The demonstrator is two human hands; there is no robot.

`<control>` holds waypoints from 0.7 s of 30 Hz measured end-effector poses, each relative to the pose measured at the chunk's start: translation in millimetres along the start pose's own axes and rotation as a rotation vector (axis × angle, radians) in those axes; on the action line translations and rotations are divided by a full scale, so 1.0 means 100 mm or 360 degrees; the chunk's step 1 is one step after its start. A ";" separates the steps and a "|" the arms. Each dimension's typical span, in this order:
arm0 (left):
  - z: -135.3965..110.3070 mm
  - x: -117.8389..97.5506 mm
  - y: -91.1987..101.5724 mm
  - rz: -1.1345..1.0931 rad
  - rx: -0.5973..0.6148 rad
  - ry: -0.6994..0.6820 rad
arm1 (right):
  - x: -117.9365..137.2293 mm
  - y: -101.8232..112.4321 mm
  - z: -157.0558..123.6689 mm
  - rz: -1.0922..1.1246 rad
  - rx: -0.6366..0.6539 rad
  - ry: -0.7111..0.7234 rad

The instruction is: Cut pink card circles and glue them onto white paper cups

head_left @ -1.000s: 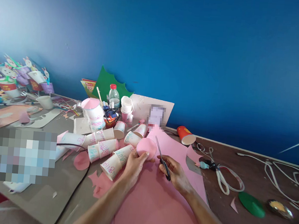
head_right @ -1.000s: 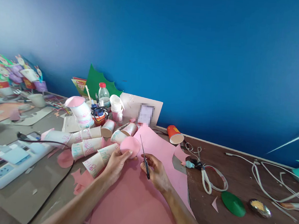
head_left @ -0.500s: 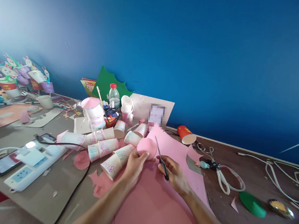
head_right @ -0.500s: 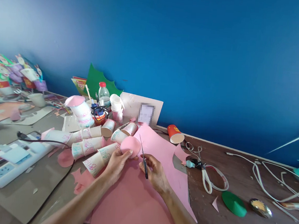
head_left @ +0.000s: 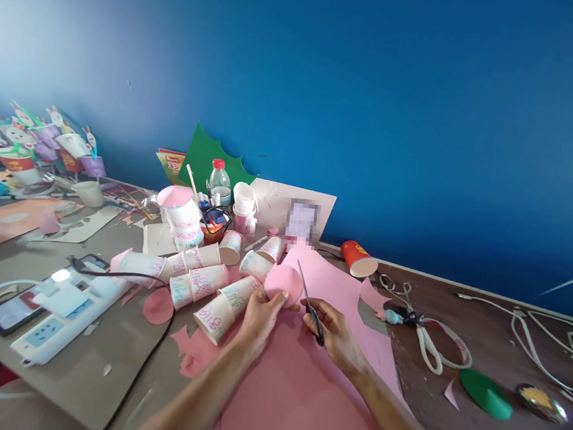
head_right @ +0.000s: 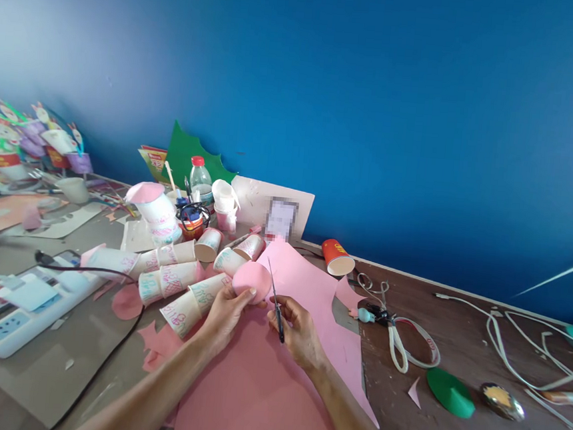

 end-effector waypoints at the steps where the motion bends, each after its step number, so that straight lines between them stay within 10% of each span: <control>1: 0.00 0.00 0.00 -0.0005 0.0008 0.0006 | -0.01 0.00 0.00 0.0002 -0.0004 0.0000; 21: 0.01 -0.02 0.01 -0.0025 -0.0051 0.0013 | -0.08 0.07 0.04 0.0184 0.0003 -0.0006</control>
Point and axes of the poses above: each hand's wrist, its own z-axis towards the middle knuckle, its own y-axis out of the back of the hand, x = y × z, the point moved 5 cm from there along z, towards the middle knuckle, and after that the axes turned 3 degrees about -z, right-handed, at the moved point
